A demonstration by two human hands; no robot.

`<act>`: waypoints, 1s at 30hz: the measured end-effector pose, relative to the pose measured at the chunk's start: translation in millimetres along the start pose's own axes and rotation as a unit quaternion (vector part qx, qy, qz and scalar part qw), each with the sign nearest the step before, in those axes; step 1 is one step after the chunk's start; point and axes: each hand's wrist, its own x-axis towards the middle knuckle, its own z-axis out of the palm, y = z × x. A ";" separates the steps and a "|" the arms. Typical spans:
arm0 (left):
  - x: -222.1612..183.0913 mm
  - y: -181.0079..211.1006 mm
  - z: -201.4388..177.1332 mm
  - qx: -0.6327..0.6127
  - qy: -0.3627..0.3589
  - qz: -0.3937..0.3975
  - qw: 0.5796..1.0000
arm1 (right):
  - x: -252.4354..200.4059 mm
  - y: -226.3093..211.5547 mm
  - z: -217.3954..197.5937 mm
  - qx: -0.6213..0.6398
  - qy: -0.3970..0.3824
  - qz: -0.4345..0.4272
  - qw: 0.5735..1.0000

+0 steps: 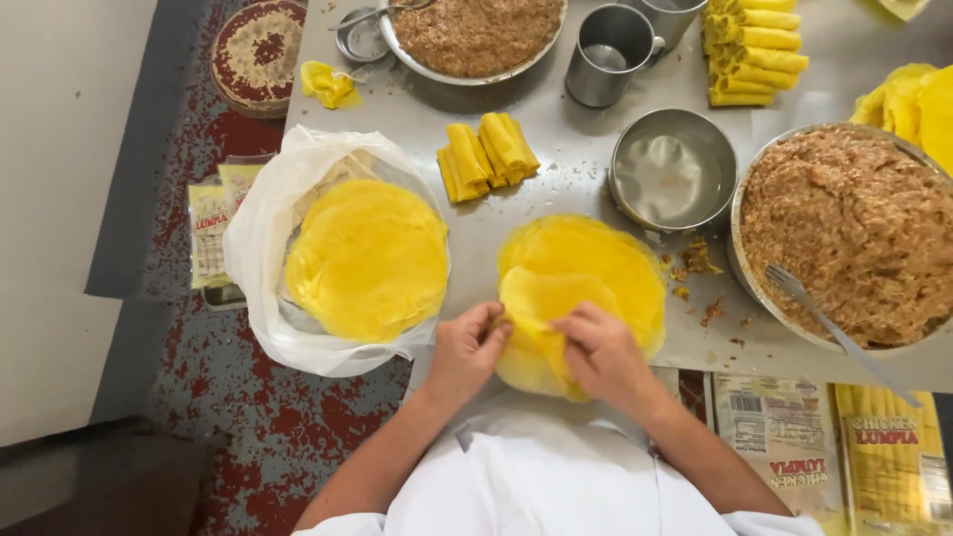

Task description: Separating thin yellow lumpia wrappers from a stack and placing them aside.

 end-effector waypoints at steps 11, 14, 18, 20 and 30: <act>-8.7 32.2 -5.9 0.030 -0.018 -0.005 0.999 | 17.8 5.8 -7.4 -0.027 0.041 0.053 0.997; 0.2 32.6 -11.1 0.034 0.010 0.001 0.999 | 25.0 4.6 -12.0 0.000 0.059 0.087 0.994; 8.1 -20.1 16.3 -0.069 0.029 -0.040 0.996 | 17.4 -15.7 14.9 0.364 0.036 0.196 0.910; 9.5 20.8 9.5 -0.237 0.050 -0.116 0.963 | 2.6 7.1 6.0 0.484 0.088 0.235 0.838; -7.9 65.3 -140.6 -0.538 0.199 -0.082 0.815 | -91.6 71.8 -181.1 0.402 0.247 0.183 0.863</act>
